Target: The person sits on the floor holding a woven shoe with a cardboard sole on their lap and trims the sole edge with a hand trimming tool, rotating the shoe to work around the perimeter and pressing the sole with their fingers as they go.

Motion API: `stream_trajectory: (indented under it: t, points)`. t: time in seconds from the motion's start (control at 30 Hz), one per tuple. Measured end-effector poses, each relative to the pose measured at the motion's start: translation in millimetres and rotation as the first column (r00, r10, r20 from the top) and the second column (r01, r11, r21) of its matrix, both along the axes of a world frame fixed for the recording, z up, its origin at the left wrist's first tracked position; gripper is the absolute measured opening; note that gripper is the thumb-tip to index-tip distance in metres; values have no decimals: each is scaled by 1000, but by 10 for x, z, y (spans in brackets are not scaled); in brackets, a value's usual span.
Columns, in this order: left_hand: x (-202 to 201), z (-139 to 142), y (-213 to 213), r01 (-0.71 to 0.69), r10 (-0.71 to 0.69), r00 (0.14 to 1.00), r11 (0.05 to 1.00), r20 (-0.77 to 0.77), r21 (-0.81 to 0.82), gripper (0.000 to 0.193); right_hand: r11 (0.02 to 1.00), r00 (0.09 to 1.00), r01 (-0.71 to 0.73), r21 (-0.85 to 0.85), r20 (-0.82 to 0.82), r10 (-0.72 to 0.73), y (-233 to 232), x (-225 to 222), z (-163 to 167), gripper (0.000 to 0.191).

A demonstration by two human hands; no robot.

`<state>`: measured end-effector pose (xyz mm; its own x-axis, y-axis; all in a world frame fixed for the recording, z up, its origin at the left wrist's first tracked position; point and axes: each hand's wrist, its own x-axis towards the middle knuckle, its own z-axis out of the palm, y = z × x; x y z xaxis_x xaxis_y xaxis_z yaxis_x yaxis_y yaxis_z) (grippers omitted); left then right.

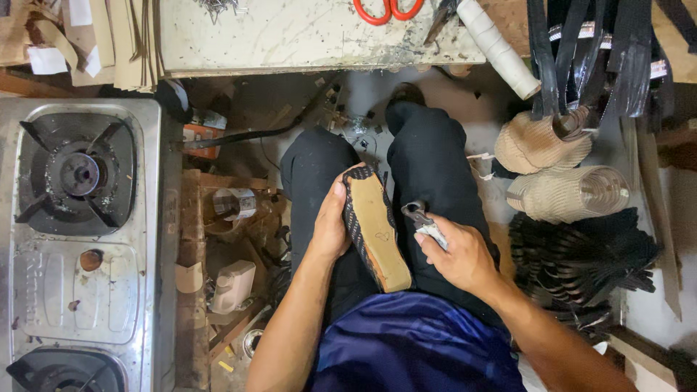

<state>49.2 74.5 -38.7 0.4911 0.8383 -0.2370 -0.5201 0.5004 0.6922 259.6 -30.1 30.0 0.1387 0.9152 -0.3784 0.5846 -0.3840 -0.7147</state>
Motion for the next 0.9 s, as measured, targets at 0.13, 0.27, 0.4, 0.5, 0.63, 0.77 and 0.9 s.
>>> stream_trajectory:
  t: [0.13,0.27,0.4,0.5,0.63,0.77,0.9]
  points:
    - [14,-3,-9,-2,2,1000,1000,-6,13,63,1000,1000,-9,27,11,9,-19,4,-20,39]
    - [17,0,-14,-4,5,1000,1000,-23,12,64,998,1000,-21,57,18,20,-34,10,-38,39]
    - [17,-8,-7,-4,4,999,1000,-33,2,64,995,999,-24,94,43,20,-39,8,-58,38]
    - [15,-14,-7,-2,2,1000,1000,-30,3,64,984,997,-39,174,69,27,-45,4,-71,36]
    - [19,-20,-14,-3,3,1000,1000,-15,-14,63,972,995,-48,230,94,27,-56,2,-87,37]
    - [34,-28,-19,-12,12,1000,1000,-9,-8,61,973,996,-40,229,87,20,-59,4,-106,37]
    - [46,-40,-18,-11,11,1000,1000,-10,-14,61,963,994,-58,262,106,31,-64,9,-131,35]
